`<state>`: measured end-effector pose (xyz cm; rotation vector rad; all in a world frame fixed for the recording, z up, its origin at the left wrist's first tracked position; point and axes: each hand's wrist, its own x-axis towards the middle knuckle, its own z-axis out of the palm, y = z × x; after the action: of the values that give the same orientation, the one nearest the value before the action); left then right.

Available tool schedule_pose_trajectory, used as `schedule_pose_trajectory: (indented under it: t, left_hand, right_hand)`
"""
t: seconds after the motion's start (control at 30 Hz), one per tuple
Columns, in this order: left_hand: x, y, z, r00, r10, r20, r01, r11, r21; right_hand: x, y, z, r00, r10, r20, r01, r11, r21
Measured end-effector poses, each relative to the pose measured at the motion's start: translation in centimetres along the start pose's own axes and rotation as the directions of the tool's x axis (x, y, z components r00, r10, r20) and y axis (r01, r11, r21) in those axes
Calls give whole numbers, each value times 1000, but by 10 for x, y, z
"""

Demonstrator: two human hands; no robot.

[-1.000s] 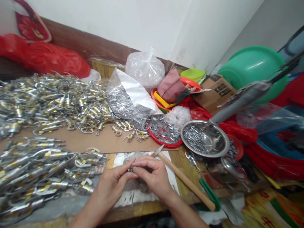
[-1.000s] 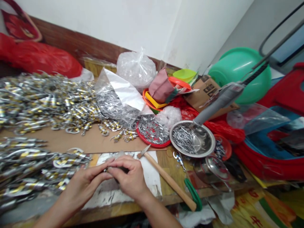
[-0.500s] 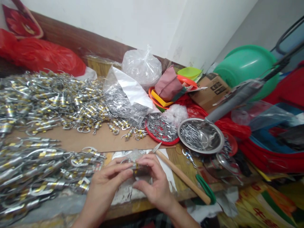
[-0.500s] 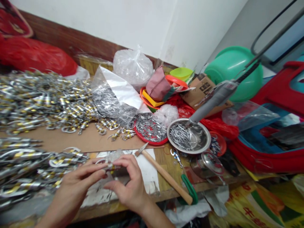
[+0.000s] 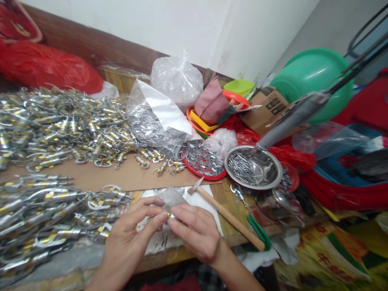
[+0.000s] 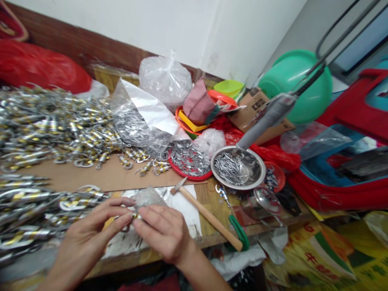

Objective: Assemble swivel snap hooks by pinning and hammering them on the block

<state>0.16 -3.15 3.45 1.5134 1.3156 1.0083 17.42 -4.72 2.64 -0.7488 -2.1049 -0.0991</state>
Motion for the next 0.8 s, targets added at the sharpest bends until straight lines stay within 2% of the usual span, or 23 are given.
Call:
schedule_pose_trajectory:
  t: [0.07,0.17,0.27,0.33,0.4,0.47,0.53,0.57,0.6,0.63,0.67,0.73,0.8]
  left_hand:
    - [0,0,-1,1000,-23,21,23,999,-23]
    - [-1,-2,2,991,-134,18,135,989,-66]
    - [-6,-9,10,970,-243,0,240,955,-176]
    - [-12,-15,17,966,-258,30,254,914,-316]
    - [-17,-22,21,968,-240,67,245,871,-426]
    - [-18,-27,23,968,-230,96,248,859,-447]
    - [-17,-30,22,964,-240,117,267,867,-421]
    - [-15,-31,21,961,-248,125,278,867,-413]
    - [-13,-31,21,957,-255,140,290,863,-414]
    - [-11,-31,20,953,-254,162,300,855,-423]
    - [-10,-31,20,950,-248,188,307,846,-436]
    - [-8,-30,19,947,-227,229,311,830,-462]
    - [-8,-28,19,944,-211,254,311,829,-466]
  right_hand:
    - [-2,-3,4,997,79,-13,-79,996,34]
    - [-5,-10,10,964,266,-3,-264,959,101]
    - [-7,-17,14,894,449,19,-440,867,232]
    - [-8,-21,14,838,545,40,-532,796,288]
    - [-7,-21,11,783,612,115,-613,727,309]
    - [-3,-13,6,749,606,268,-663,677,320]
    - [2,9,-1,728,587,354,-677,699,232]
    - [5,25,-4,714,608,348,-677,726,121]
    - [8,44,-6,702,654,282,-674,738,-34]
    - [10,66,-8,661,721,208,-668,692,-274]
    - [12,87,-10,636,752,170,-671,649,-358]
    - [14,127,-9,593,785,177,-660,600,-451]
    - [13,156,-5,546,807,224,-634,573,-519]
